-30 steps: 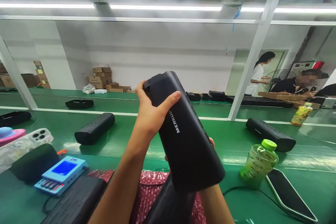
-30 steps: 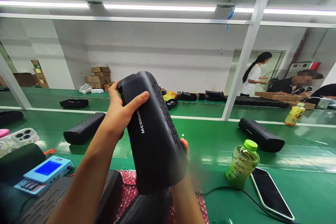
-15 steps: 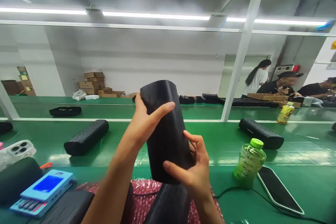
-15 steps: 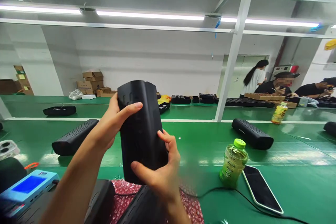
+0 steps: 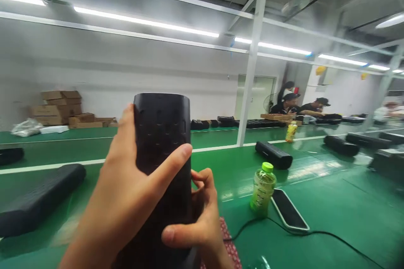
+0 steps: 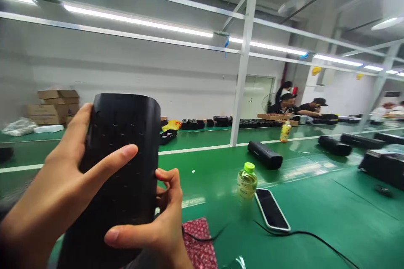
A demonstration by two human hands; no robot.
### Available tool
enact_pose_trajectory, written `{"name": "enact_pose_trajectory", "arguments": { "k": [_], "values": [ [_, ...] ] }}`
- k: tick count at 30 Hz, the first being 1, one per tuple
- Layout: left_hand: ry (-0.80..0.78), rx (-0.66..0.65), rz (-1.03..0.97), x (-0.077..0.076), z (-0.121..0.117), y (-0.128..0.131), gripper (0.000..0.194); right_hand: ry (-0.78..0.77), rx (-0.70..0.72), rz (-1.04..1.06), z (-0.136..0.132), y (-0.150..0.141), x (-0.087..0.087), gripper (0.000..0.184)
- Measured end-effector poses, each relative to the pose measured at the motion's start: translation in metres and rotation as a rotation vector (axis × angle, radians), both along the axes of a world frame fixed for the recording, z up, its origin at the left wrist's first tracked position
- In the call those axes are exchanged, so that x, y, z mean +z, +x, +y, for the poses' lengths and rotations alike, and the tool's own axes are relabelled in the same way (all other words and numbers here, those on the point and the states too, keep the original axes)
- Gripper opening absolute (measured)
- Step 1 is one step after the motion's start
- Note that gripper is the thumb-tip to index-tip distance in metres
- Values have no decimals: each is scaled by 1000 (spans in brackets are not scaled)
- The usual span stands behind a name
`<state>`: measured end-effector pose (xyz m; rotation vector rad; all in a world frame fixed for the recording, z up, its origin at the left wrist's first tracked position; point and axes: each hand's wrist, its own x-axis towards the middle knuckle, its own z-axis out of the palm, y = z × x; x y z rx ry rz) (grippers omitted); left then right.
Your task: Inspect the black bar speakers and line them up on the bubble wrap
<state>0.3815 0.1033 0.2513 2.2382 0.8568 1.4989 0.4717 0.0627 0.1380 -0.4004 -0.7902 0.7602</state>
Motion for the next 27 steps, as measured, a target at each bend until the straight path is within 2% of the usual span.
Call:
{"name": "enact_pose_trajectory", "arguments": {
  "k": [2, 4, 9, 11, 13, 15, 16, 17, 18, 21, 23, 25, 27],
  "values": [
    [16, 61, 66, -3, -1, 2, 102, -13, 96, 114, 0, 4, 5, 92],
    [103, 95, 111, -7, 0, 6, 99, -34, 160, 185, 0, 8, 9, 87],
    [285, 83, 177, -10, -5, 16, 71, 126, 358, 286, 10, 18, 3, 51],
    [314, -2, 214, -4, -12, 18, 70, 105, 494, 318, 11, 23, -3, 50],
    [305, -160, 264, 5, -18, 20, 68, 56, 585, 415, 5, 29, -4, 53],
    [236, -343, 239, 12, -18, 23, 59, 17, 570, 587, -8, 35, 2, 64],
    [193, -389, 182, 13, -14, 24, 52, 2, 560, 620, -15, 39, 7, 69],
    [165, -391, 125, 12, -9, 23, 46, -47, 517, 639, -22, 44, 13, 69],
    [153, -355, 87, 9, -2, 20, 42, -134, 434, 692, -27, 49, 20, 60],
    [139, -198, 189, -14, 15, 0, 39, -185, 352, 727, -40, 61, 34, 61],
    [14, -168, 363, -37, 14, -18, 40, -186, 264, 773, -45, 67, 38, 66],
    [-155, -168, 557, -66, 2, -33, 45, -187, 154, 843, -48, 70, 40, 68],
    [-226, -190, 766, -96, -18, -41, 57, -172, 120, 891, -47, 74, 40, 70]
  ]
}}
